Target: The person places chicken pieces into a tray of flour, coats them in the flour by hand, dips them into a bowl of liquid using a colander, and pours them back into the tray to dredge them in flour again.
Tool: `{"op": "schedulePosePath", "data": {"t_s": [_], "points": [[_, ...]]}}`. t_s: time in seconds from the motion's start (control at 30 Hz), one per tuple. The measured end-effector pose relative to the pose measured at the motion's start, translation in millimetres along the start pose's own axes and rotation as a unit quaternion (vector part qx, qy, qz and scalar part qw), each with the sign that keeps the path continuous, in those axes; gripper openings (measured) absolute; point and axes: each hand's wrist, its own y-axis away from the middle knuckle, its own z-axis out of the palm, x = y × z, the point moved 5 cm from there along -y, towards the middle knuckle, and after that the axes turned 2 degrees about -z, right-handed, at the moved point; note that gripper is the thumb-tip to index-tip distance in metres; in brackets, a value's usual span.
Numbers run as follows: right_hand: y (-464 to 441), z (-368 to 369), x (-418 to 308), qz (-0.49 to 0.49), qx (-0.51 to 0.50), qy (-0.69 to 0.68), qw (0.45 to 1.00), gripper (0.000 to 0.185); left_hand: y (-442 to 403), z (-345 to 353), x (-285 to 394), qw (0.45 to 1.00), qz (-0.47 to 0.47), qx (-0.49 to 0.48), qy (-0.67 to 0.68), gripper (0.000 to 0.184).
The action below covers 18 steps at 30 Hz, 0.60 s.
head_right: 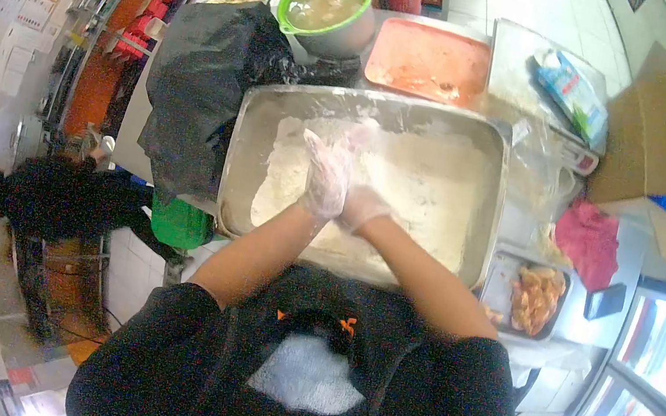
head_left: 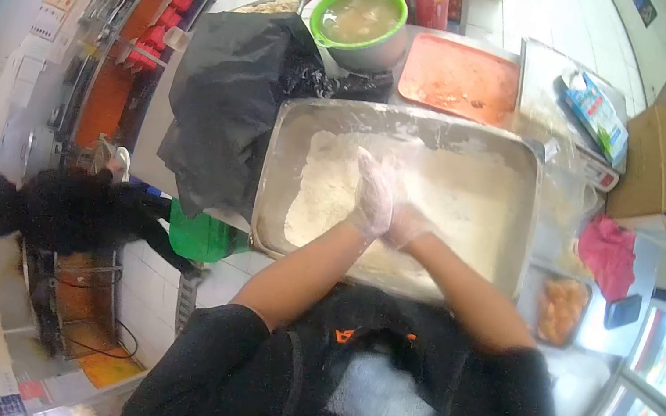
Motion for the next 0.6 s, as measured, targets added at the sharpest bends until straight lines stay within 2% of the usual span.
{"op": "schedulePosePath", "data": {"t_s": [0.03, 0.07, 0.1, 0.13, 0.17, 0.2, 0.23, 0.3, 0.33, 0.4, 0.43, 0.5, 0.53, 0.57, 0.6], "points": [[-1.7, 13.5, -3.0, -0.055, -0.038, 0.019, 0.998, 0.030, -5.4, -0.9, 1.2, 0.999, -0.021, -0.006, 0.024, 0.074], [8.5, 2.9, -13.4, -0.046, -0.045, 0.031, 0.997, 0.030, -5.1, 7.8, 18.9, 0.991, 0.020, -0.080, -0.101, 0.066], [20.4, -17.5, -29.2, -0.035, -0.051, 0.043, 0.997, 0.030, -6.9, 12.8, 35.2, 0.961, 0.062, -0.151, -0.224, 0.058], [23.9, -33.5, -35.6, -0.035, -0.048, 0.051, 0.997, 0.030, -16.8, 3.3, 49.7, 0.952, 0.045, -0.127, -0.274, 0.040], [24.5, -54.0, -35.0, -0.005, -0.004, -0.089, 0.996, 0.028, -25.6, 2.4, 67.4, 0.952, 0.052, -0.135, -0.269, 0.040], [21.0, -76.3, -31.7, 0.022, 0.041, -0.224, 0.973, 0.027, -35.2, 1.5, 88.7, 0.935, 0.109, -0.114, -0.317, 0.034], [14.3, -99.2, -33.0, 0.022, 0.046, -0.212, 0.976, 0.027, -46.6, 2.5, 110.5, 0.913, 0.167, -0.092, -0.361, 0.031], [-1.0, -138.5, -27.0, 0.073, 0.072, -0.240, 0.965, 0.021, -78.4, -13.3, 140.8, 0.949, 0.123, 0.005, -0.291, 0.033], [-12.4, -159.6, -21.1, 0.057, 0.132, -0.184, 0.972, 0.019, -95.3, -17.1, 154.9, 0.951, 0.111, 0.023, -0.288, 0.032], [-49.2, -194.7, 5.3, 0.126, 0.138, -0.093, 0.978, 0.027, -126.4, -23.4, 178.6, 0.961, 0.046, 0.060, -0.265, 0.030], [-79.0, -206.0, 27.8, 0.032, 0.192, 0.019, 0.981, 0.029, -147.7, -29.2, 181.8, 0.963, 0.048, 0.053, -0.260, 0.030], [-134.1, -250.2, 26.2, -0.045, 0.266, 0.037, 0.962, 0.023, -188.2, -54.0, 178.9, 0.965, 0.050, 0.133, -0.220, 0.028], [-163.7, -281.1, 2.7, -0.028, 0.293, -0.059, 0.954, 0.015, -189.3, -45.6, 184.1, 0.966, 0.022, 0.156, -0.203, 0.027], [-200.5, -291.1, 19.5, 0.022, 0.312, -0.109, 0.944, 0.018, -198.7, -47.8, 184.2, 0.967, 0.022, 0.152, -0.201, 0.027], [-235.2, -297.8, 42.4, 0.070, 0.330, -0.160, 0.928, 0.021, -207.9, -50.4, 181.9, 0.957, -0.011, 0.139, -0.256, 0.029]]}}
